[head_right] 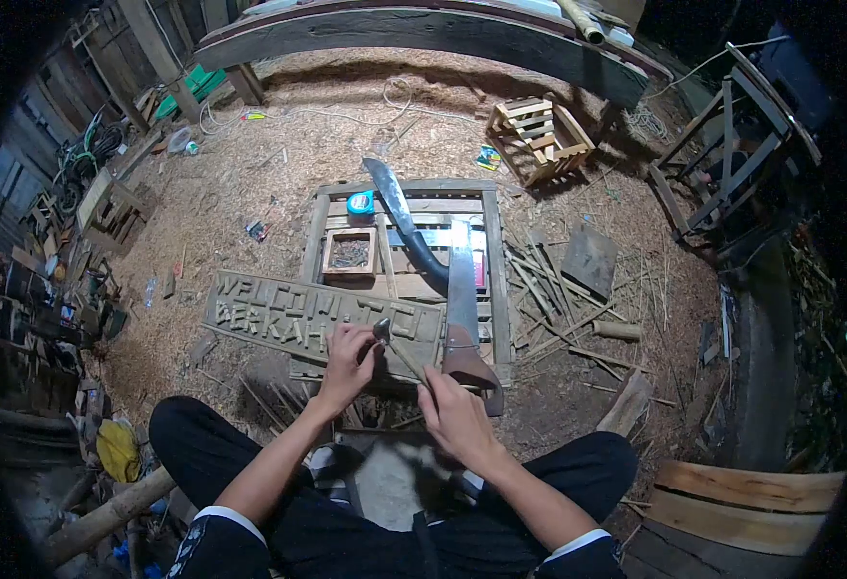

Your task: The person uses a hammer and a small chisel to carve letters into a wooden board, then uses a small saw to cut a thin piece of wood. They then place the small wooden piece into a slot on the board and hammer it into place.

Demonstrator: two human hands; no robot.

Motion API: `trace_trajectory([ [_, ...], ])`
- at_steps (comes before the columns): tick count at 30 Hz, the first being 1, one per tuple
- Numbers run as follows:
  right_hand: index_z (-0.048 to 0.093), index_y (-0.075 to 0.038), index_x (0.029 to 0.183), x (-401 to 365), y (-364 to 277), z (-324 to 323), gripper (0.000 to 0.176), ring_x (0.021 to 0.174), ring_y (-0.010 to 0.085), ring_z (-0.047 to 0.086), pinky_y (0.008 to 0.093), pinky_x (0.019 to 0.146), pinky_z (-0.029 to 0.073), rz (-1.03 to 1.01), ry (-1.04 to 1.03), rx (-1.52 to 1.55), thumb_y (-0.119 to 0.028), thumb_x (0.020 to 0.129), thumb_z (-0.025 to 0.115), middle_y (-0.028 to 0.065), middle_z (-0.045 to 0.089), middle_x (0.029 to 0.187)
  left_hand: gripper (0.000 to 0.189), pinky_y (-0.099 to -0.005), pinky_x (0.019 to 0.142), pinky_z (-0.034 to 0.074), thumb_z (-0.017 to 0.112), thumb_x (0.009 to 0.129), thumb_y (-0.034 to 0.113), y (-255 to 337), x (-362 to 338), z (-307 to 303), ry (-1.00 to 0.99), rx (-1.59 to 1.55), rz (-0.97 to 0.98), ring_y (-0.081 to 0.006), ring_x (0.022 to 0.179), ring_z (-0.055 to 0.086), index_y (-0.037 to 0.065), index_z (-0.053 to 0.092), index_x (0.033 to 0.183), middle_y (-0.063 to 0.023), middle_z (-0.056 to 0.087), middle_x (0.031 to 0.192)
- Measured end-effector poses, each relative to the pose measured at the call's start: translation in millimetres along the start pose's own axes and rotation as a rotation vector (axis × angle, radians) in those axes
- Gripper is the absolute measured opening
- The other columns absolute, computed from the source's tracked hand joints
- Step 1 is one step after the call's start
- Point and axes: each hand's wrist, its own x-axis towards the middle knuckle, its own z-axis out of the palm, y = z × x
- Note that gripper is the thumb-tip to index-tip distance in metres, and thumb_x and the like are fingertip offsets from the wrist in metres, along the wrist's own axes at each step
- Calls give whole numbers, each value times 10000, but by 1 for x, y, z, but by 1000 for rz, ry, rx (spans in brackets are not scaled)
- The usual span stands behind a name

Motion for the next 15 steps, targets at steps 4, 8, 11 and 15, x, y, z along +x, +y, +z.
trace_trajectory([
  [4, 578, 18, 1351, 1, -5, -4, 374, 970, 491, 672, 540, 815, 543, 54, -83, -4, -212, 1055, 583, 274, 687, 1087, 233, -443, 1020, 378, 716, 853, 15, 0, 1, 2, 17, -10, -1, -309, 1154, 566, 34, 680, 1083, -87, 694, 1186],
  [8, 582, 30, 1360, 0, -3, 1, 391, 1018, 485, 679, 514, 861, 553, 27, -25, 20, -211, 1052, 597, 287, 694, 1134, 233, -446, 1012, 384, 710, 872, 22, 2, 1, 0, -11, 26, 3, -306, 1146, 578, 38, 687, 1103, -90, 696, 1181],
  [11, 580, 34, 1360, 2, -3, -4, 390, 1025, 485, 680, 513, 870, 556, 111, -144, -18, -206, 1053, 593, 292, 692, 1147, 246, -444, 1008, 380, 720, 853, 23, 0, 1, 4, 11, -14, 2, -300, 1155, 570, 47, 693, 1096, -78, 698, 1187],
  [15, 582, 42, 1350, 1, -5, -1, 384, 1024, 489, 679, 510, 872, 556, 53, -79, -5, -203, 1054, 590, 297, 690, 1152, 241, -440, 1010, 375, 722, 863, 28, -2, 1, 3, 14, -6, -3, -297, 1155, 571, 49, 696, 1102, -78, 702, 1190],
])
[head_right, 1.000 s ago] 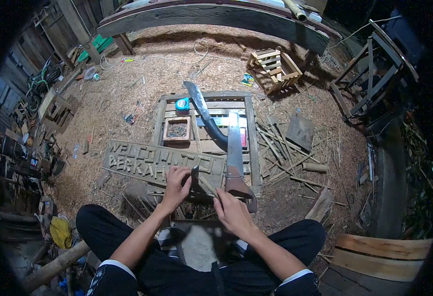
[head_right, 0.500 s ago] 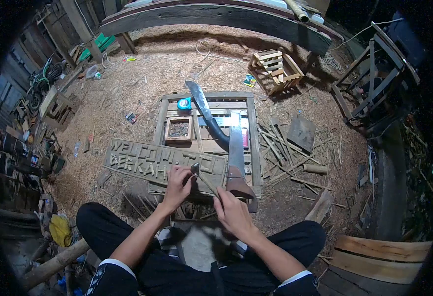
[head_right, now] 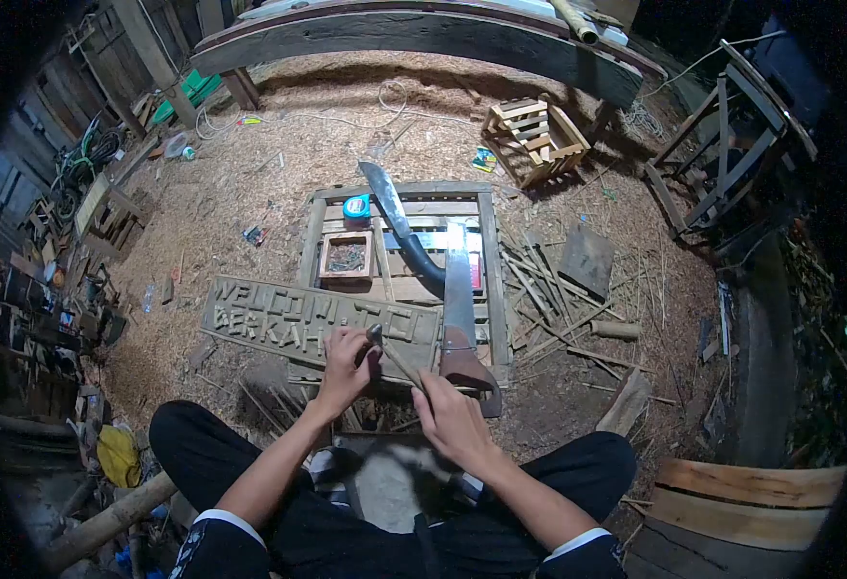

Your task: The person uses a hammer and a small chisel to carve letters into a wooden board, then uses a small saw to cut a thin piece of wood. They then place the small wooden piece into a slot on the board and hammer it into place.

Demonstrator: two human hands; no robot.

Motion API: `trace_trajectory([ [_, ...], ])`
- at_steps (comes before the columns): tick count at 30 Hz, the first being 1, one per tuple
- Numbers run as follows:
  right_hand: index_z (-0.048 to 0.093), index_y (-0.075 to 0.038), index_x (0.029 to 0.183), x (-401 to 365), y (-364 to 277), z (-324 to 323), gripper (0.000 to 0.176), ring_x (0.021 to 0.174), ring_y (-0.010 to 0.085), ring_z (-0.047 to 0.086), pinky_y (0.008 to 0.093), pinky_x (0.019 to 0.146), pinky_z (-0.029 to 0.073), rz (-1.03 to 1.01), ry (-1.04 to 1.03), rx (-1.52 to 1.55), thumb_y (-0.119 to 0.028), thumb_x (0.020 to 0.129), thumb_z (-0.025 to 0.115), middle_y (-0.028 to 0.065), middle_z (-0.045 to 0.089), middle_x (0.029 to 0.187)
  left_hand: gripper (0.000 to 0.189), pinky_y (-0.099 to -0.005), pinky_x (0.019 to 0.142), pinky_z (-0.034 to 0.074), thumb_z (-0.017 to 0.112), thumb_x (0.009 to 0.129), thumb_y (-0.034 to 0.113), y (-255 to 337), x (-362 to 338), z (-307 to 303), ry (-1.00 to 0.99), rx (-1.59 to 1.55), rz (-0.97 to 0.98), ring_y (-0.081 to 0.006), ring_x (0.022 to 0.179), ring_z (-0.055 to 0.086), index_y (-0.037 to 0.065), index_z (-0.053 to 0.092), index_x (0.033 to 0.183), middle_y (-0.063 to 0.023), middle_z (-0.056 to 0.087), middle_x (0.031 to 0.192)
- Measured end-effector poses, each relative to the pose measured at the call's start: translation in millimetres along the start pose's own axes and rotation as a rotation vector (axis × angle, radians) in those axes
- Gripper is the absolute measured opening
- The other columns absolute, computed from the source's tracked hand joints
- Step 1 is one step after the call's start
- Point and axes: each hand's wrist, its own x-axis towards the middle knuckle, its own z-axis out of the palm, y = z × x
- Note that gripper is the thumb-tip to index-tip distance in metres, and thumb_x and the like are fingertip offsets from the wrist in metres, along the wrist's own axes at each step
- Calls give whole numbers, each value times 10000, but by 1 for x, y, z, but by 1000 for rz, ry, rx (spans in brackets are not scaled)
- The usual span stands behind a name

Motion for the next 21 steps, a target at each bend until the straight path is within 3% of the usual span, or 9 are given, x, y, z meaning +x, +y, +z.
trace_trajectory([
  [12, 588, 63, 1337, -2, 1, -3, 382, 1032, 493, 675, 504, 880, 554, -4, 41, 24, -203, 1063, 578, 295, 691, 1168, 246, -436, 1008, 383, 734, 863, 35, 0, -1, 0, -13, 8, 11, -290, 1163, 579, 41, 698, 1106, -85, 700, 1189],
  [14, 585, 70, 1338, 0, 3, -3, 392, 1040, 488, 677, 502, 887, 554, 64, -56, 21, -210, 1065, 576, 293, 691, 1172, 244, -436, 1009, 382, 739, 861, 36, 3, 1, -1, -21, 10, 5, -291, 1161, 580, 40, 699, 1102, -86, 700, 1185],
  [21, 581, 71, 1347, -1, -2, -5, 405, 1053, 483, 678, 505, 897, 553, 0, 30, 36, -222, 1067, 577, 301, 685, 1183, 225, -444, 1009, 378, 734, 862, 37, 3, 0, -1, -11, 0, 8, -299, 1133, 580, 44, 697, 1084, -83, 701, 1162],
])
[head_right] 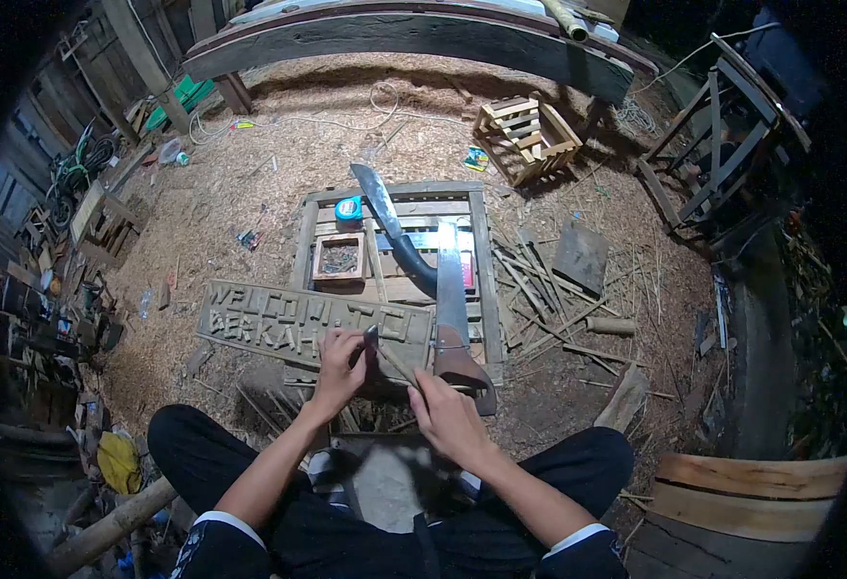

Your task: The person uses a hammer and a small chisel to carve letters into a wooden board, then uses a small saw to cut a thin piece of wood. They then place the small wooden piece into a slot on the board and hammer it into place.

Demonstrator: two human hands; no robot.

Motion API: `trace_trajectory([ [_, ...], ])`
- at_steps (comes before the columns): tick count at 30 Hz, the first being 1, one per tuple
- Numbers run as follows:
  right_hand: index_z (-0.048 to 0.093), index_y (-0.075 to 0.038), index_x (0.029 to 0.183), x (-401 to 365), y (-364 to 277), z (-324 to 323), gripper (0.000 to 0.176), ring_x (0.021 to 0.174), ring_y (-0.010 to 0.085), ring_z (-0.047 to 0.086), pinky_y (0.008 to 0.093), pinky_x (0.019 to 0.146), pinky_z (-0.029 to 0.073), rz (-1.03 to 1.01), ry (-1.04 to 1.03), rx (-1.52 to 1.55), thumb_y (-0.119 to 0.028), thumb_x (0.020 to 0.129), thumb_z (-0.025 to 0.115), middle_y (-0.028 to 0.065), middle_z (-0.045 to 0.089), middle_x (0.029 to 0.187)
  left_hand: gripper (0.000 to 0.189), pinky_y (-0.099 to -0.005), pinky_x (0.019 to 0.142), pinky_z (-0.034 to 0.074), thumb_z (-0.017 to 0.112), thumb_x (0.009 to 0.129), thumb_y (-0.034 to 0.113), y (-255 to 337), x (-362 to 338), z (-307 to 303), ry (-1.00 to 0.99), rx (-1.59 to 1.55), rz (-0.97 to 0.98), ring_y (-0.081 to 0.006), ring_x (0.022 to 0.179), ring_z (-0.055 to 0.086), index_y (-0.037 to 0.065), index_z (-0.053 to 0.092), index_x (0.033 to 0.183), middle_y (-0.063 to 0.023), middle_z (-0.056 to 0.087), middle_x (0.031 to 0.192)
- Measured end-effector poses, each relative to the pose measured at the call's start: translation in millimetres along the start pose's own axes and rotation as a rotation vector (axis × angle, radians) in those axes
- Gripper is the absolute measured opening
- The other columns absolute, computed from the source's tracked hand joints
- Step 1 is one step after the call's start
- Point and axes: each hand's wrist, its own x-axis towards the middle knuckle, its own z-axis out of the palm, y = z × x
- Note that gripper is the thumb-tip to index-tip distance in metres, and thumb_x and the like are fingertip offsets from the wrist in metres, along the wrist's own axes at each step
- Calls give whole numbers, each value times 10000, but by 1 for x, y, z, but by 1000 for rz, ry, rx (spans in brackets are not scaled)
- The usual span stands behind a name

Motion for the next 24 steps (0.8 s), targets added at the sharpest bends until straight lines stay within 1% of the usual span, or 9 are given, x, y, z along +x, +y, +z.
trace_trajectory([
  [3, 580, 71, 1351, 2, 2, 1, 411, 1066, 482, 676, 502, 907, 553, 68, -98, -23, -226, 1067, 580, 305, 681, 1196, 218, -445, 1006, 379, 733, 861, 36, -1, 1, 2, 19, 8, 18, -304, 1123, 581, 45, 697, 1075, -81, 702, 1156],
  [5, 558, 14, 1322, 0, 3, 3, 351, 955, 494, 660, 560, 779, 536, -83, 54, -17, -238, 1079, 536, 272, 667, 1054, 222, -446, 1006, 379, 732, 859, 35, -4, 0, 2, 30, 26, 15, -306, 1123, 581, 46, 698, 1078, -82, 702, 1156],
  [6, 558, 14, 1322, 0, 3, 5, 351, 955, 494, 660, 560, 779, 536, -84, 51, -18, -238, 1079, 536, 272, 667, 1054, 226, -447, 1007, 378, 733, 858, 39, -4, 0, 1, 16, 23, 9, -306, 1128, 579, 45, 699, 1081, -83, 701, 1159],
  [9, 559, 11, 1322, 0, 7, 7, 351, 962, 488, 665, 556, 786, 540, -81, 69, -14, -242, 1079, 538, 272, 671, 1067, 234, -449, 1008, 377, 737, 857, 50, -2, 0, 1, -4, 20, 12, -308, 1138, 573, 46, 702, 1089, -86, 698, 1166],
  [11, 589, 53, 1352, 2, 9, 7, 400, 1082, 475, 676, 494, 913, 555, 56, -81, -33, -226, 1065, 588, 295, 687, 1207, 239, -451, 1007, 376, 740, 858, 57, -2, 1, 1, -4, 31, 21, -309, 1142, 570, 47, 704, 1094, -88, 696, 1170],
  [14, 587, 55, 1350, 1, -2, 2, 396, 1077, 481, 673, 498, 905, 553, -9, -14, -9, -218, 1063, 592, 304, 685, 1192, 245, -455, 1007, 374, 737, 858, 60, -1, 1, 0, 20, 17, 1, -313, 1147, 562, 49, 708, 1101, -91, 693, 1176],
  [18, 587, 61, 1346, -1, 4, 10, 394, 1081, 482, 674, 502, 907, 551, 3, 15, 34, -210, 1061, 595, 304, 687, 1194, 248, -453, 1003, 375, 740, 856, 61, 1, 0, 0, -3, 15, -1, -311, 1145, 562, 55, 707, 1102, -90, 691, 1175],
  [20, 589, 66, 1344, 0, 12, 11, 396, 1083, 481, 675, 503, 912, 548, 61, -47, 4, -210, 1060, 596, 299, 689, 1208, 233, -452, 1000, 376, 745, 859, 69, -1, 0, 0, 6, 6, 10, -311, 1142, 563, 56, 706, 1089, -90, 691, 1172],
  [24, 590, 68, 1346, 0, 6, 8, 396, 1084, 478, 678, 496, 919, 549, -5, 19, 26, -207, 1061, 595, 298, 689, 1216, 204, -449, 993, 379, 749, 868, 75, 0, 1, -1, -5, 1, -10, -303, 1125, 569, 66, 709, 1068, -79, 693, 1167],
])
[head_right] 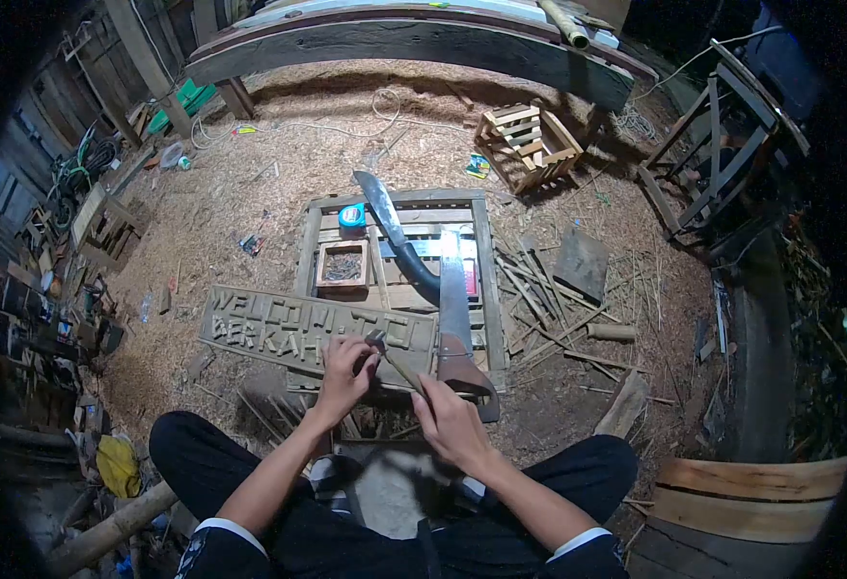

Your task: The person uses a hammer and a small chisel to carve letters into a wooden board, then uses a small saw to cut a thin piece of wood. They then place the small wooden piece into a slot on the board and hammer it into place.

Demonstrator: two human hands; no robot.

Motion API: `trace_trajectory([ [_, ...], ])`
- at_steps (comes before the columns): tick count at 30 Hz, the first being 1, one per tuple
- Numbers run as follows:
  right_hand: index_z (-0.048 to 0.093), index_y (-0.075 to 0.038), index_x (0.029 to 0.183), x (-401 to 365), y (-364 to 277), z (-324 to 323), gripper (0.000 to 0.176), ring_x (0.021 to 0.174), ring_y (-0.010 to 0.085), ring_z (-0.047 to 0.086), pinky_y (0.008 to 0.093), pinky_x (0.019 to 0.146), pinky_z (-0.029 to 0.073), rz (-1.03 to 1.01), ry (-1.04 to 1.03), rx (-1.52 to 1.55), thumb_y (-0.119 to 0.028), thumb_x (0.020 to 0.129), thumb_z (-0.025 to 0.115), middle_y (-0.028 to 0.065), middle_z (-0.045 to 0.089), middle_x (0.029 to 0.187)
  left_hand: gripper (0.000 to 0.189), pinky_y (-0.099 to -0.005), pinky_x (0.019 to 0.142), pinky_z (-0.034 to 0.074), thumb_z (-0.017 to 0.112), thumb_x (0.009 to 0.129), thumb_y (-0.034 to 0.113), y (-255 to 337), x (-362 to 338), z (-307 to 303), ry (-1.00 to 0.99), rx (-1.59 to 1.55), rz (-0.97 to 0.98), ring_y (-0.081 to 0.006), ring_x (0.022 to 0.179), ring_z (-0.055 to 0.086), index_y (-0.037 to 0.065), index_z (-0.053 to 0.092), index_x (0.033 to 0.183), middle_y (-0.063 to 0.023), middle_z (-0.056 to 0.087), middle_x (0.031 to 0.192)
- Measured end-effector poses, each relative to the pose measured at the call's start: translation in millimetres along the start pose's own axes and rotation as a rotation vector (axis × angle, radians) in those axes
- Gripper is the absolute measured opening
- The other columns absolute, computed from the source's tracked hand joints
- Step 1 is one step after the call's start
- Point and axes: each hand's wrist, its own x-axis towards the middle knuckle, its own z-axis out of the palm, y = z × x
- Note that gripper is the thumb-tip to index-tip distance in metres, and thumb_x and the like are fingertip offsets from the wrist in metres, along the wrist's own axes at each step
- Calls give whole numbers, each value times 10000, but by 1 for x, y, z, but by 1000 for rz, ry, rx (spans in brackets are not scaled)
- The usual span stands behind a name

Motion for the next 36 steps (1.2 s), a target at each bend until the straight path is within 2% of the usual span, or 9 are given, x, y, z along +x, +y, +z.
trace_trajectory([
  [6, 588, 68, 1348, 0, 4, 0, 391, 1084, 471, 681, 485, 927, 550, 42, -52, -30, -201, 1064, 586, 302, 689, 1204, 198, -439, 987, 379, 768, 869, 98, 2, 1, 0, 26, 17, 13, -288, 1105, 572, 77, 713, 1058, -52, 702, 1152],
  [8, 588, 65, 1349, 2, 0, -4, 389, 1078, 472, 681, 486, 920, 551, -43, 61, 43, -199, 1064, 583, 302, 689, 1189, 196, -436, 993, 378, 769, 870, 104, 4, 2, -1, 2, -13, -5, -281, 1123, 569, 81, 714, 1057, -45, 704, 1150],
  [12, 587, 65, 1350, -1, 2, -4, 385, 1076, 468, 683, 476, 919, 552, -3, 18, 17, -191, 1062, 587, 301, 689, 1187, 189, -435, 996, 376, 767, 875, 109, 3, 1, 0, 9, 5, 4, -278, 1134, 574, 88, 717, 1056, -36, 706, 1146],
  [14, 559, -5, 1384, -1, 15, 2, 381, 987, 492, 671, 545, 819, 546, -41, -26, -36, -199, 1057, 582, 269, 688, 1104, 181, -437, 998, 376, 764, 879, 111, 2, 0, 0, 17, 9, 3, -280, 1144, 576, 89, 717, 1053, -32, 707, 1147],
  [21, 561, -22, 1392, -4, 2, 0, 380, 945, 494, 666, 542, 778, 543, -102, 101, 24, -194, 1054, 590, 267, 683, 1068, 194, -441, 1005, 377, 776, 869, 115, 2, 0, 1, -7, -9, -30, -280, 1138, 583, 86, 718, 1051, -39, 705, 1155],
  [24, 555, -34, 1407, -4, 9, 3, 393, 930, 491, 667, 537, 764, 542, -51, -18, -45, -188, 1049, 600, 260, 682, 1051, 199, -440, 1004, 377, 777, 868, 114, -1, 2, 0, 24, 8, 7, -276, 1125, 589, 88, 719, 1056, -42, 705, 1150],
  [30, 555, -63, 1431, -3, 2, 3, 409, 895, 477, 668, 527, 745, 538, -127, 111, -20, -184, 1044, 612, 247, 675, 996, 218, -442, 1005, 380, 769, 862, 98, 0, 0, 1, 8, -12, -2, -280, 1126, 589, 75, 714, 1072, -49, 702, 1161],
  [32, 546, -75, 1457, -3, 12, 7, 431, 892, 472, 669, 526, 741, 535, -26, -31, -68, -179, 1044, 614, 245, 675, 993, 207, -440, 1003, 380, 772, 867, 108, -3, -1, 2, 37, 8, 15, -277, 1122, 590, 82, 715, 1064, -47, 706, 1147],
  [36, 535, -76, 1472, -3, -7, -3, 445, 899, 473, 669, 526, 753, 531, -40, -33, -69, -177, 1046, 612, 245, 675, 993, 199, -440, 1001, 380, 768, 874, 115, -2, -1, 2, 39, 0, 10, -276, 1121, 591, 85, 718, 1064, -46, 710, 1152],
])
